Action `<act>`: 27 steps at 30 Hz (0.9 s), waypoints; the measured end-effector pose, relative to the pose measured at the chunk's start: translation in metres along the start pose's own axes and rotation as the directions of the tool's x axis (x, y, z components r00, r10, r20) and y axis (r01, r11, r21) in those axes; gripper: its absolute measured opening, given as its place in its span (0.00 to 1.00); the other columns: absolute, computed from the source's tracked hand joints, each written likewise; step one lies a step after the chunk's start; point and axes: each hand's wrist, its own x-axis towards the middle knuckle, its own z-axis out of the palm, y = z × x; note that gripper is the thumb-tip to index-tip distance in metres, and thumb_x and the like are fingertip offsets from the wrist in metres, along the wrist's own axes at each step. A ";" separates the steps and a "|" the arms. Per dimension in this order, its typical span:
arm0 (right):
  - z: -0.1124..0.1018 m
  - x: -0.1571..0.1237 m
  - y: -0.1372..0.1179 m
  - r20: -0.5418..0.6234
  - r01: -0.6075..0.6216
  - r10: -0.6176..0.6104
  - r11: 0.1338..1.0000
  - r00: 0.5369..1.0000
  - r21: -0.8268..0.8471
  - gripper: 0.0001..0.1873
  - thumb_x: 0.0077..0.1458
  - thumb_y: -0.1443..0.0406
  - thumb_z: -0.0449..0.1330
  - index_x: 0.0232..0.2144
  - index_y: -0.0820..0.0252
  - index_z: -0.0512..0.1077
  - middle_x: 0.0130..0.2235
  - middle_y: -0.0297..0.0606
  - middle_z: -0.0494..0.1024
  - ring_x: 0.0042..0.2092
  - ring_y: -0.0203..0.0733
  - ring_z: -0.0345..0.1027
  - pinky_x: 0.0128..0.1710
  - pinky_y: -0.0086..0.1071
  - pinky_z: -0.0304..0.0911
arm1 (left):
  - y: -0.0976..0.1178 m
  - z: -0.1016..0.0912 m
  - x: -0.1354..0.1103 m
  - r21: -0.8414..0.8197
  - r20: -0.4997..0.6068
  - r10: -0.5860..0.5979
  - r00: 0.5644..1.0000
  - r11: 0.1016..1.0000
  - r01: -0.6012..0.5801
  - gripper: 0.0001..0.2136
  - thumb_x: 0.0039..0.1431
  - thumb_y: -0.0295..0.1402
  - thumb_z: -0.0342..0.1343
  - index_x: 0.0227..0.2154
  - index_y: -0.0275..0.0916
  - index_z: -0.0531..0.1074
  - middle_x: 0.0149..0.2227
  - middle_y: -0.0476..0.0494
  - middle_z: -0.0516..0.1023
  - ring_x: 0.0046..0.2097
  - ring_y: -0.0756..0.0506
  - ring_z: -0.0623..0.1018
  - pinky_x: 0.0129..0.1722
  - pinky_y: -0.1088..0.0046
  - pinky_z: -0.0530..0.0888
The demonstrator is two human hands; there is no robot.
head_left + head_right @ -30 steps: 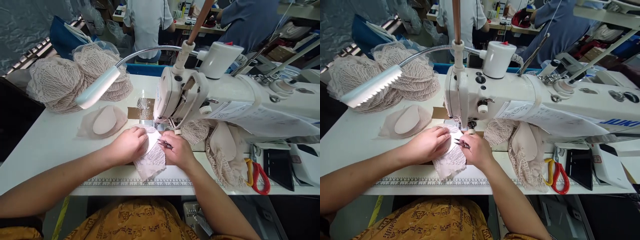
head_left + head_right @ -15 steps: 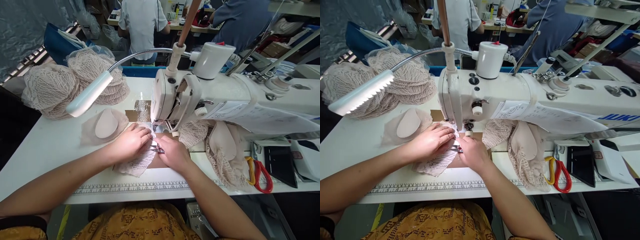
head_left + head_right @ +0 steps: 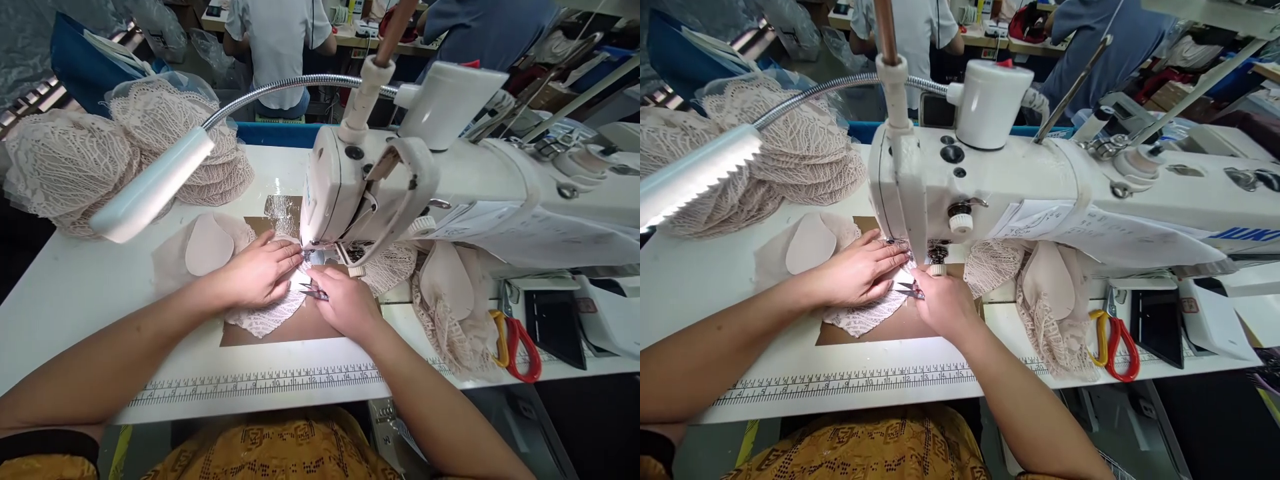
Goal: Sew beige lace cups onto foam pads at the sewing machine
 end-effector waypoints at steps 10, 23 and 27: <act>0.001 -0.003 -0.002 0.023 0.020 -0.018 0.995 1.000 -0.095 0.25 0.55 0.68 0.54 0.55 0.53 0.71 0.40 0.37 0.78 0.38 0.42 0.72 0.32 0.31 0.61 | 0.003 0.007 -0.006 0.032 -0.119 0.120 0.986 0.993 -0.117 0.17 0.66 0.30 0.44 0.54 0.31 0.69 0.54 0.32 0.74 0.57 0.36 0.71 0.62 0.46 0.57; 0.010 -0.006 0.002 -0.059 0.073 -0.083 0.986 0.995 -0.149 0.24 0.56 0.67 0.54 0.55 0.57 0.72 0.39 0.39 0.79 0.34 0.41 0.72 0.31 0.32 0.62 | -0.003 0.017 -0.004 -0.011 -0.202 0.151 0.968 0.988 -0.157 0.15 0.65 0.28 0.49 0.51 0.30 0.72 0.53 0.32 0.75 0.54 0.37 0.73 0.53 0.57 0.72; 0.011 -0.007 0.002 -0.064 0.077 -0.090 0.982 0.994 -0.174 0.24 0.55 0.69 0.54 0.55 0.57 0.72 0.39 0.39 0.79 0.34 0.41 0.72 0.30 0.32 0.62 | -0.003 0.020 -0.004 -0.032 -0.227 0.153 0.962 0.986 -0.164 0.14 0.64 0.27 0.51 0.51 0.30 0.72 0.52 0.33 0.76 0.53 0.38 0.74 0.51 0.60 0.74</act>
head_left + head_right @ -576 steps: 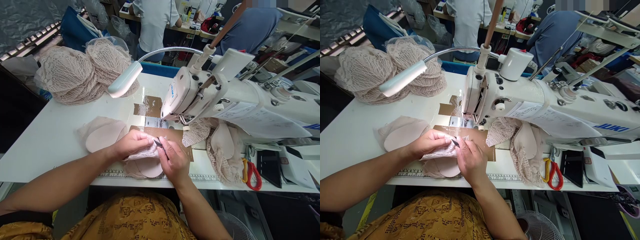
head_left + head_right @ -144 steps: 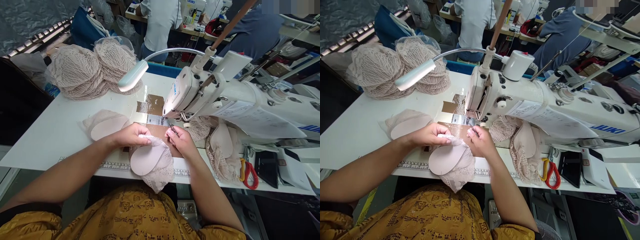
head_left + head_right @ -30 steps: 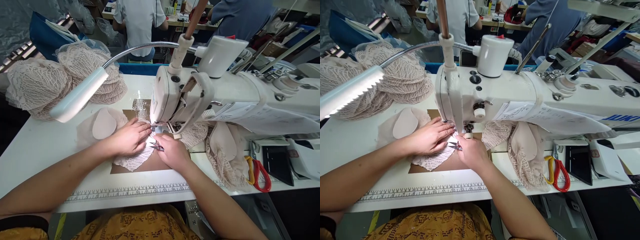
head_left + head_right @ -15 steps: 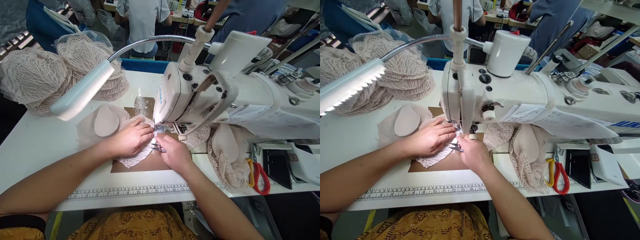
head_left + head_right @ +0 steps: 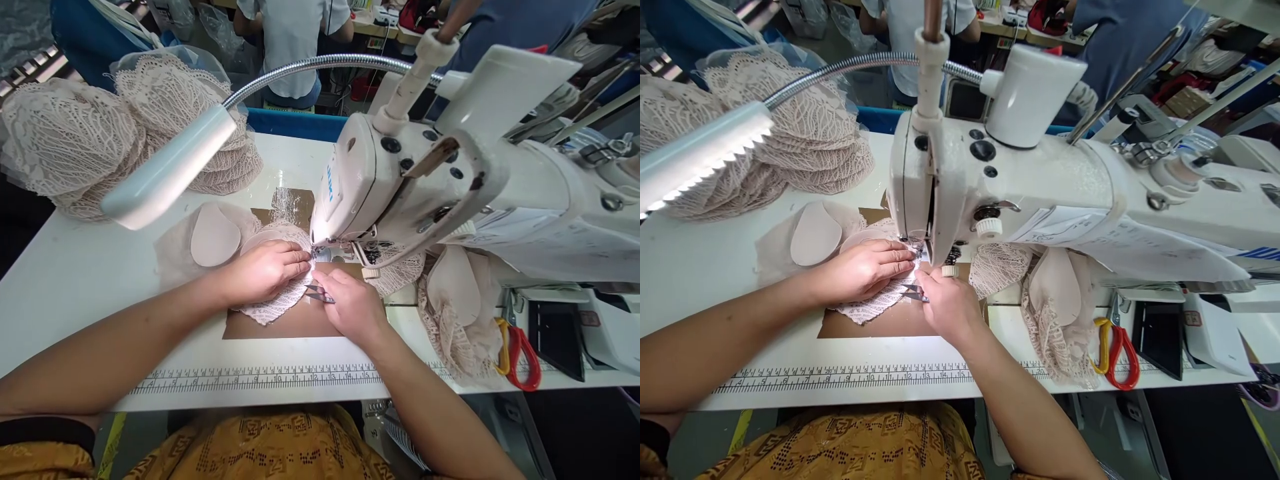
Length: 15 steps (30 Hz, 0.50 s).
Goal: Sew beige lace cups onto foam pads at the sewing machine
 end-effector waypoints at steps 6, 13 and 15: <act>-0.002 0.001 -0.003 0.009 -0.029 0.029 1.000 1.000 0.006 0.25 0.55 0.70 0.54 0.54 0.55 0.72 0.38 0.37 0.79 0.35 0.41 0.72 0.31 0.32 0.61 | -0.002 -0.001 0.003 -0.024 0.000 -0.010 1.000 1.000 0.010 0.14 0.65 0.27 0.50 0.51 0.31 0.73 0.51 0.35 0.77 0.53 0.39 0.74 0.52 0.60 0.74; -0.006 0.002 -0.005 0.052 -0.065 0.063 0.997 0.997 0.036 0.29 0.51 0.72 0.53 0.56 0.53 0.70 0.38 0.36 0.78 0.36 0.41 0.72 0.32 0.31 0.61 | -0.008 -0.001 0.004 0.014 -0.039 -0.042 0.998 0.999 0.043 0.15 0.65 0.27 0.47 0.50 0.30 0.73 0.52 0.34 0.76 0.50 0.39 0.75 0.48 0.60 0.76; -0.007 0.002 -0.005 0.052 -0.068 0.065 0.997 0.996 0.046 0.28 0.51 0.72 0.53 0.55 0.54 0.71 0.38 0.36 0.78 0.37 0.41 0.72 0.33 0.31 0.61 | -0.009 0.000 0.002 0.015 -0.044 -0.071 0.997 0.997 0.071 0.16 0.64 0.27 0.47 0.51 0.31 0.73 0.53 0.34 0.76 0.51 0.38 0.75 0.49 0.57 0.75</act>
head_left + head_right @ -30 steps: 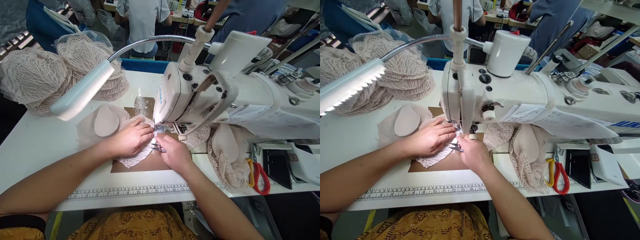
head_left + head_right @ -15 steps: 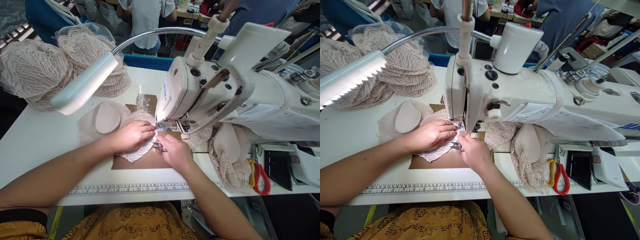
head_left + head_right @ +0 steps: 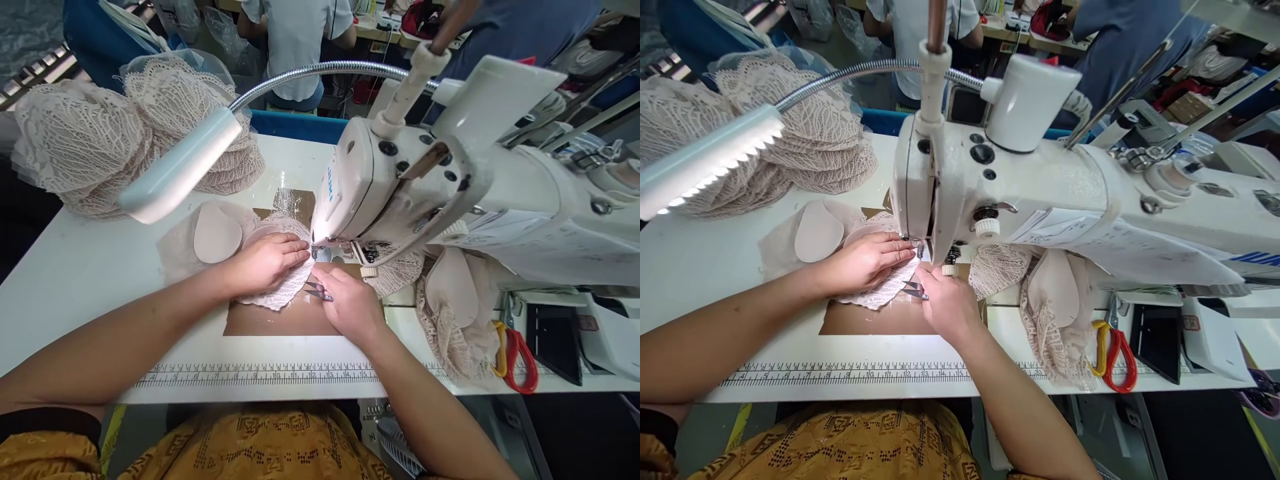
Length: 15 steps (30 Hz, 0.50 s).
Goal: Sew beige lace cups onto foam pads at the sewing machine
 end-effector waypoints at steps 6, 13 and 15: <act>-0.005 0.000 -0.002 -0.010 -0.025 0.026 0.995 1.000 0.093 0.27 0.51 0.72 0.53 0.52 0.52 0.73 0.39 0.35 0.78 0.39 0.42 0.72 0.34 0.30 0.63 | 0.001 0.000 -0.004 -0.039 0.014 -0.100 0.995 0.994 0.101 0.18 0.62 0.29 0.48 0.53 0.31 0.71 0.55 0.33 0.73 0.53 0.36 0.73 0.52 0.55 0.72; 0.001 -0.003 0.006 -0.127 0.051 -0.012 0.949 0.992 0.311 0.20 0.55 0.70 0.53 0.49 0.52 0.74 0.42 0.36 0.80 0.44 0.43 0.73 0.43 0.33 0.67 | 0.018 -0.009 -0.010 0.043 0.025 -0.246 0.969 0.968 0.245 0.18 0.62 0.33 0.50 0.52 0.32 0.71 0.57 0.32 0.70 0.56 0.33 0.69 0.55 0.51 0.67; 0.005 -0.003 0.011 -0.172 0.087 -0.023 0.923 0.985 0.374 0.18 0.59 0.66 0.53 0.49 0.54 0.74 0.46 0.39 0.79 0.47 0.44 0.73 0.46 0.36 0.68 | 0.036 -0.012 -0.016 0.051 0.060 -0.279 0.958 0.960 0.276 0.17 0.60 0.32 0.52 0.50 0.32 0.72 0.56 0.32 0.71 0.54 0.33 0.71 0.51 0.53 0.69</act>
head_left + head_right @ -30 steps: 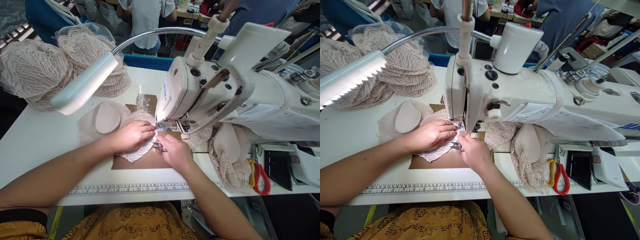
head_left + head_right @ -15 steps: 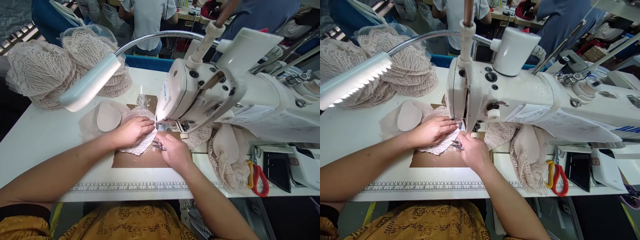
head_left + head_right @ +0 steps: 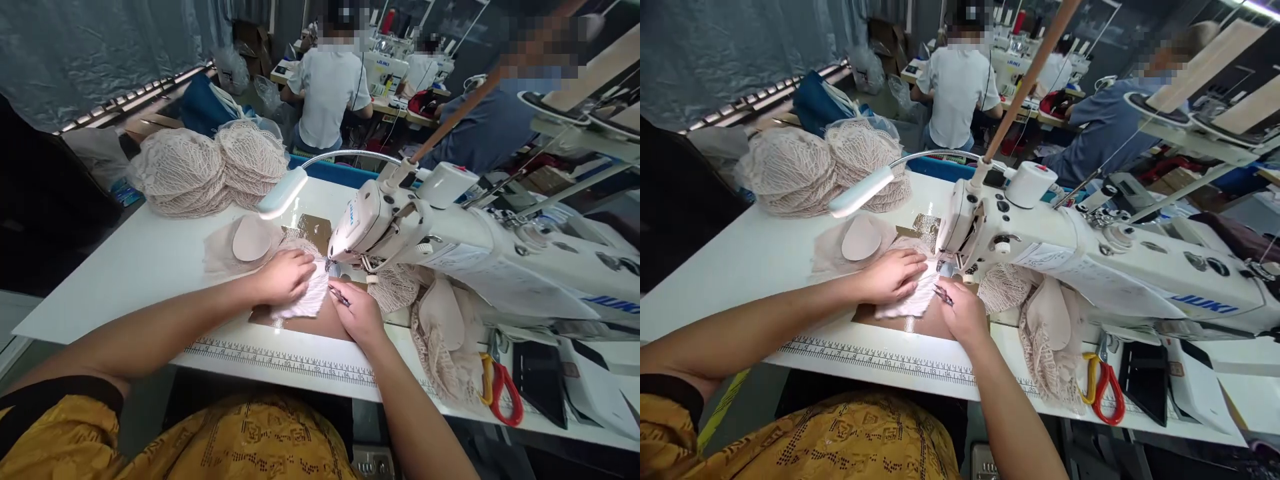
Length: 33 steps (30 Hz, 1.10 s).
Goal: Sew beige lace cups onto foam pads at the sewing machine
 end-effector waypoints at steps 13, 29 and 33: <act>-0.002 -0.002 -0.005 0.024 0.051 -0.052 0.998 0.998 0.027 0.18 0.62 0.61 0.51 0.51 0.58 0.73 0.47 0.42 0.78 0.48 0.45 0.72 0.47 0.37 0.67 | 0.032 -0.005 -0.028 0.010 -0.041 -0.088 0.995 0.996 0.088 0.12 0.55 0.20 0.49 0.39 0.33 0.74 0.49 0.37 0.76 0.49 0.38 0.72 0.44 0.62 0.70; -0.008 -0.011 -0.018 0.084 0.018 -0.045 0.952 0.995 0.304 0.22 0.59 0.62 0.56 0.56 0.57 0.69 0.52 0.41 0.77 0.52 0.45 0.72 0.53 0.40 0.67 | 0.071 -0.025 -0.067 -0.643 -0.143 -0.330 0.933 0.748 0.166 0.15 0.61 0.34 0.57 0.49 0.36 0.72 0.52 0.34 0.75 0.55 0.40 0.74 0.56 0.56 0.71; -0.014 -0.021 -0.024 0.067 0.033 -0.067 0.909 0.996 0.414 0.23 0.58 0.61 0.58 0.56 0.53 0.68 0.49 0.39 0.79 0.48 0.42 0.75 0.49 0.35 0.70 | 0.051 -0.025 -0.070 -0.850 0.205 -0.553 0.807 0.309 0.427 0.19 0.59 0.40 0.58 0.51 0.36 0.71 0.49 0.35 0.78 0.49 0.40 0.78 0.47 0.60 0.76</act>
